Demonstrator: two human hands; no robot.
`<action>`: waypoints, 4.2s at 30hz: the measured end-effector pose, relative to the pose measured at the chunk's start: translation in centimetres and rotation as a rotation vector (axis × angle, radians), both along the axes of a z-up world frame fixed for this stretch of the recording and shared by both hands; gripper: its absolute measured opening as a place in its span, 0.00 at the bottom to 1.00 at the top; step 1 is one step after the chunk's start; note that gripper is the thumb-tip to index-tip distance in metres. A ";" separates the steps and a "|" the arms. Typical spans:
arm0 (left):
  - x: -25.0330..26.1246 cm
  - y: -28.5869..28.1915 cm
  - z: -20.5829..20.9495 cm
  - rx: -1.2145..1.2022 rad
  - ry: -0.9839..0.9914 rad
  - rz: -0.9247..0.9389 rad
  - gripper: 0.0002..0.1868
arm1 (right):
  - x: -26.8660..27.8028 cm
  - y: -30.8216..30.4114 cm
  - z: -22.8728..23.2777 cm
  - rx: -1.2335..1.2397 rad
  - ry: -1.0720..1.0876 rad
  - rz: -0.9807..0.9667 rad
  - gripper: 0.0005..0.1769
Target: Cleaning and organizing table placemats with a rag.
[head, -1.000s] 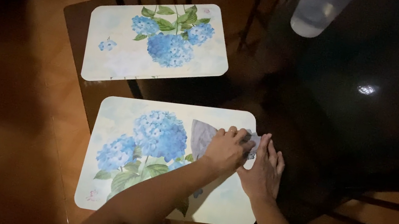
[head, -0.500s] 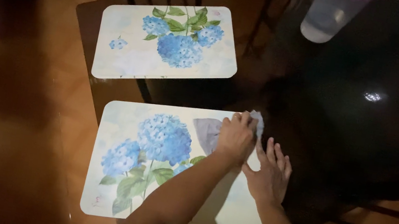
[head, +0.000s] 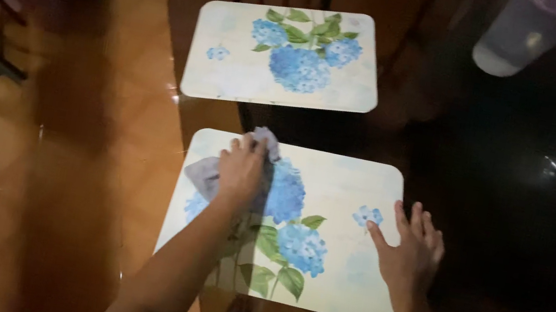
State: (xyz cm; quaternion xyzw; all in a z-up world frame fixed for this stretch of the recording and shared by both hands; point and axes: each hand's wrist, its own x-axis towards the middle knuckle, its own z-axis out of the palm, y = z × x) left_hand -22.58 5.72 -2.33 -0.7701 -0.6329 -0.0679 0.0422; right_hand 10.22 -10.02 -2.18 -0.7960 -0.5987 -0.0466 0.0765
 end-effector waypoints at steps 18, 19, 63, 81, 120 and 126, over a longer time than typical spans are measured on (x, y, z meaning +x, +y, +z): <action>-8.8 -5.9 0.1 0.139 -0.099 0.266 0.25 | 0.2 -0.1 -1.7 0.045 -0.042 -0.028 0.47; -8.4 -7.1 -0.4 0.135 -0.097 0.266 0.25 | 0.2 -0.2 -1.6 0.040 -0.041 -0.028 0.47; 2.7 -8.0 1.5 0.161 -0.232 0.074 0.30 | -0.2 -0.5 -1.2 0.065 -0.062 0.004 0.47; -1.8 -15.4 1.8 -0.158 -0.200 0.069 0.31 | -0.2 -1.1 -0.4 0.125 0.093 0.056 0.45; 4.0 -29.5 1.8 0.110 -0.153 -0.001 0.32 | 0.8 -0.7 -3.0 0.098 0.092 0.053 0.45; -4.0 -29.2 0.8 -0.164 -0.061 0.280 0.39 | 0.8 -0.7 -2.8 0.109 0.144 0.063 0.45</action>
